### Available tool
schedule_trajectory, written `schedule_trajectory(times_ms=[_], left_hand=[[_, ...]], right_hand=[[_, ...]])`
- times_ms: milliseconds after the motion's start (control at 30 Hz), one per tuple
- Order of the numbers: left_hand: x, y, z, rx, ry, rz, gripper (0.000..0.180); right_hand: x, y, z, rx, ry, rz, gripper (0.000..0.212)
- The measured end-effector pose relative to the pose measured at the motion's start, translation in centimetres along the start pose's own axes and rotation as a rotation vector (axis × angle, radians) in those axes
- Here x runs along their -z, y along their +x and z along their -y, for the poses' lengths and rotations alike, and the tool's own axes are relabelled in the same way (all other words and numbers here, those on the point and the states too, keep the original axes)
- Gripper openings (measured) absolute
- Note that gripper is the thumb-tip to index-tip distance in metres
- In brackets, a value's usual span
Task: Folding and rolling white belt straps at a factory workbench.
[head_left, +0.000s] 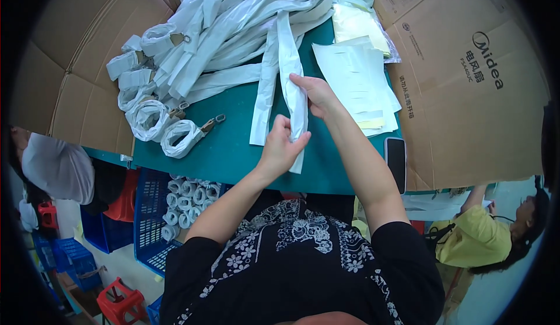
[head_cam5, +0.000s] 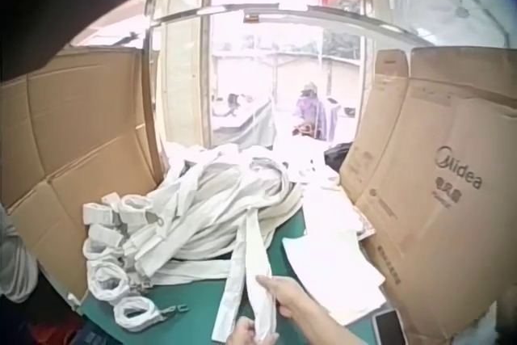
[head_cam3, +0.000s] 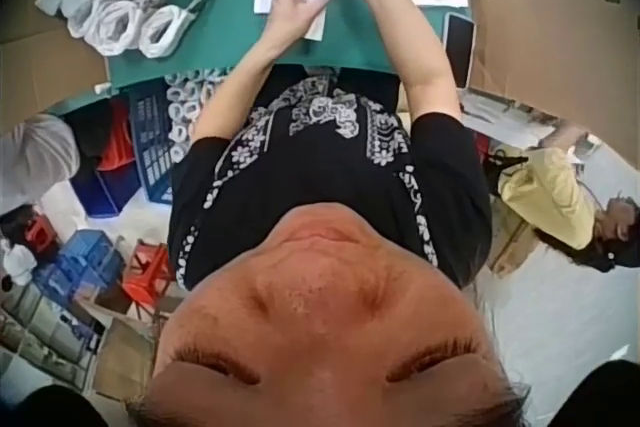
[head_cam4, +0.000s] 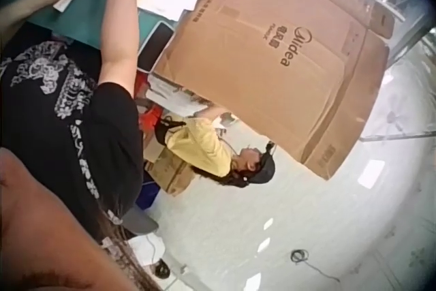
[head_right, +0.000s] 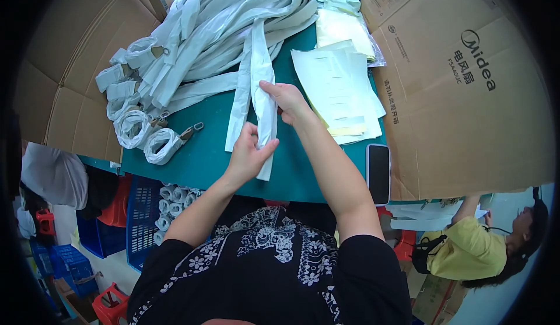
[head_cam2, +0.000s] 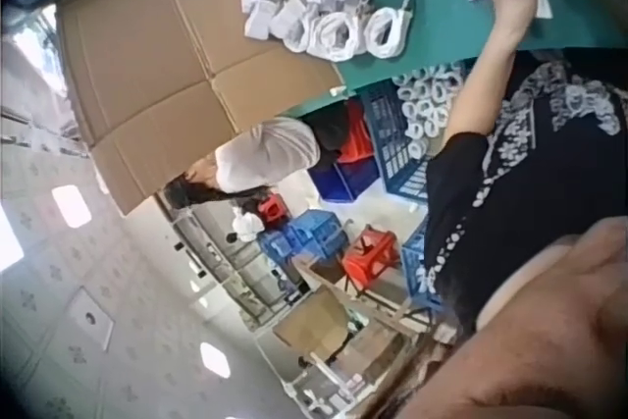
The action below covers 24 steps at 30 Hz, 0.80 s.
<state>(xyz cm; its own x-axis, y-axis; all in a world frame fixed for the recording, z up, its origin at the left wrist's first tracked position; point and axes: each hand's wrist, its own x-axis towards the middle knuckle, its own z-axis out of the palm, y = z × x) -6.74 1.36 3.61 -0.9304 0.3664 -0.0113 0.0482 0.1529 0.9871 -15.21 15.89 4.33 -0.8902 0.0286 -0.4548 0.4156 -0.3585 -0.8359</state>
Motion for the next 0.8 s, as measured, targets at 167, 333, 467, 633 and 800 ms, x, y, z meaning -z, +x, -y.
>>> schedule_trajectory(times_ms=[167,333,467,633,800], left_hand=[[-1.2,-4.5,1.4,0.010,-0.081,0.098,0.033],[-2.2,-7.0,1.8,0.155,-0.266,0.134,0.029],[-2.3,-8.3,2.4,0.241,-0.194,0.220,0.022],[0.7,-9.0,3.9,0.052,-0.183,0.025,0.010],[4.1,-6.1,1.4,-1.141,0.910,0.020,0.032]], right_hand=[[1.3,-3.7,-2.4,0.099,-0.027,0.020,0.023],[0.7,-5.0,-3.5,0.023,0.033,-0.046,0.028],[0.5,-4.7,-4.4,0.060,0.009,0.049,0.030],[0.2,-4.8,-4.7,0.080,0.017,0.018,0.029],[-1.1,-5.1,-5.3,-0.006,0.200,0.091,0.028]])
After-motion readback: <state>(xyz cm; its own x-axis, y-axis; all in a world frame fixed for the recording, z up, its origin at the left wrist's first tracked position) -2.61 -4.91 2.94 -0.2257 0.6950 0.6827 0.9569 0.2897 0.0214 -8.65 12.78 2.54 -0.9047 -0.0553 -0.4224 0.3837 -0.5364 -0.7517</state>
